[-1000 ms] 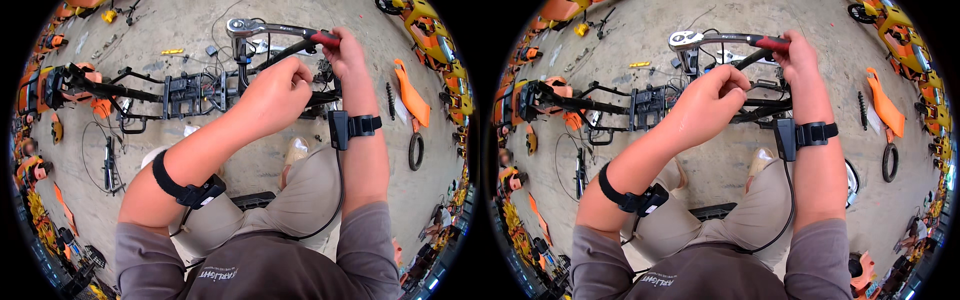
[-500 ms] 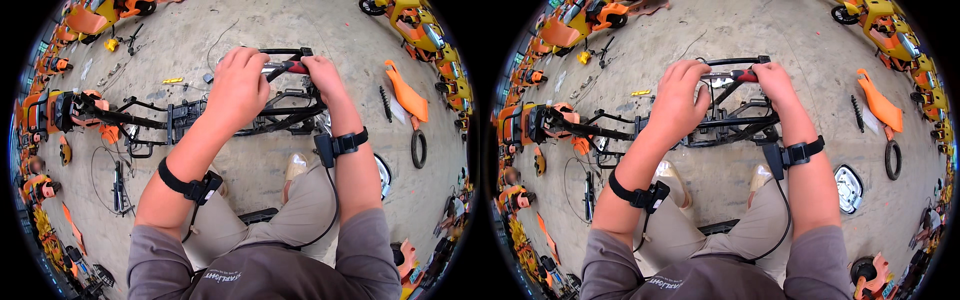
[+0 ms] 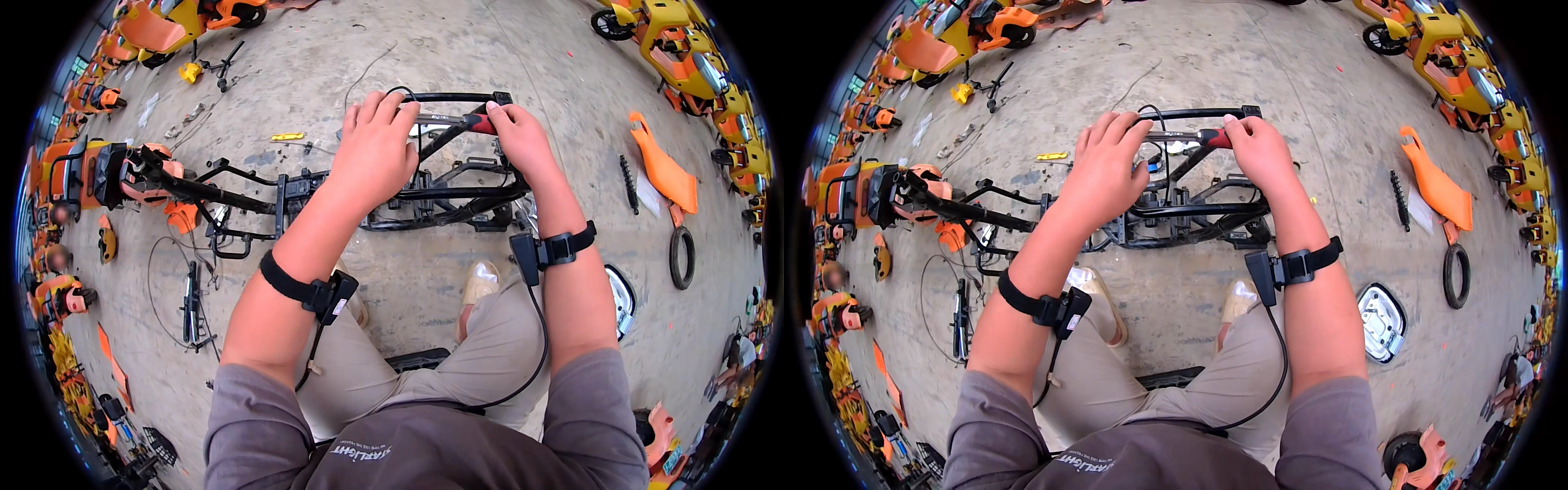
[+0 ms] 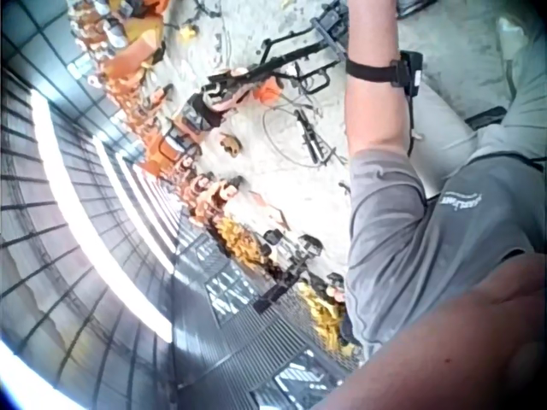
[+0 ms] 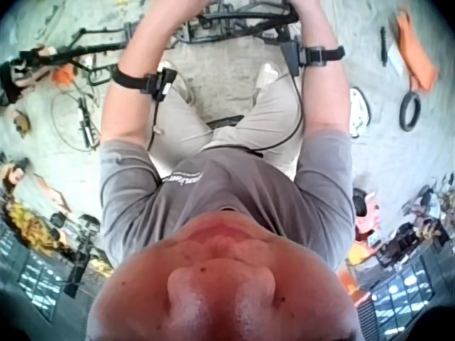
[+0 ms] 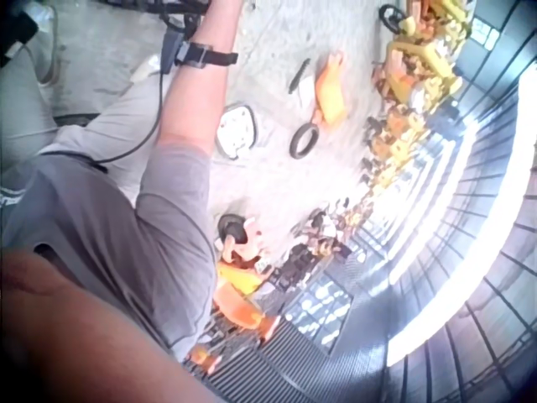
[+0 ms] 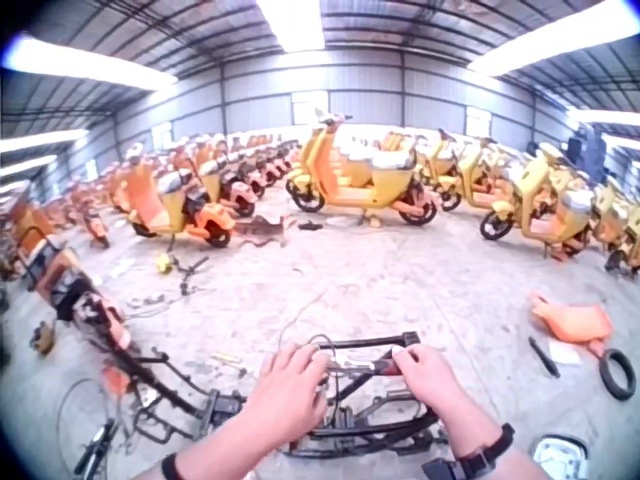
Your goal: The person uses a ratchet to tighten bolts on a motorcycle frame on the floor.
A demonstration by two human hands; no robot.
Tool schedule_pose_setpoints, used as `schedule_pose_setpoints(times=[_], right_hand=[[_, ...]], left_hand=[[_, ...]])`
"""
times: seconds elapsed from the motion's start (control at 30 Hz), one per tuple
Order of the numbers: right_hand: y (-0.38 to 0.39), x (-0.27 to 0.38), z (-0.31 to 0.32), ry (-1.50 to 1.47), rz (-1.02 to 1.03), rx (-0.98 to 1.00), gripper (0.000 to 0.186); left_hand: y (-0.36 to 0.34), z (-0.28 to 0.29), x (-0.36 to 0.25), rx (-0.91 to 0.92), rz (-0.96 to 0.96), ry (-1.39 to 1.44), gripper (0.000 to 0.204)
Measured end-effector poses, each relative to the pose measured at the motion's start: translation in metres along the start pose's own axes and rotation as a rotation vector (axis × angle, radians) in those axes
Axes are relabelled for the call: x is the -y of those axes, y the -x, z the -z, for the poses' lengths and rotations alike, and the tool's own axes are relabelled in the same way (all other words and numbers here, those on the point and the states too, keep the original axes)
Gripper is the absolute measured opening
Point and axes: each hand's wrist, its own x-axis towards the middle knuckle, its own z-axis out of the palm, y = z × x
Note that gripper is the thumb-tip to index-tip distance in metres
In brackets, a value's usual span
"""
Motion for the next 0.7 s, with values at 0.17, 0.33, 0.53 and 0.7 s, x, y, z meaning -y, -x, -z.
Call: schedule_pose_setpoints(times=[0.17,0.33,0.53,0.7], right_hand=[[0.012,0.030,-0.014,-0.116,0.347,-0.309,0.045],[0.069,0.092,-0.044,-0.085,1.016,-0.262,0.040],[0.112,0.116,-0.070,0.071,1.113,-0.037,0.057],[0.126,0.117,-0.075,0.061,1.162,-0.055,0.072]], left_hand=[[-0.006,0.007,-0.016,-0.041,-0.025,0.025,0.048],[-0.004,0.006,-0.042,-0.192,-0.153,0.184,0.040],[0.007,0.017,-0.032,-0.135,-0.093,0.100,0.037],[0.008,0.017,-0.025,-0.092,-0.066,0.087,0.034]])
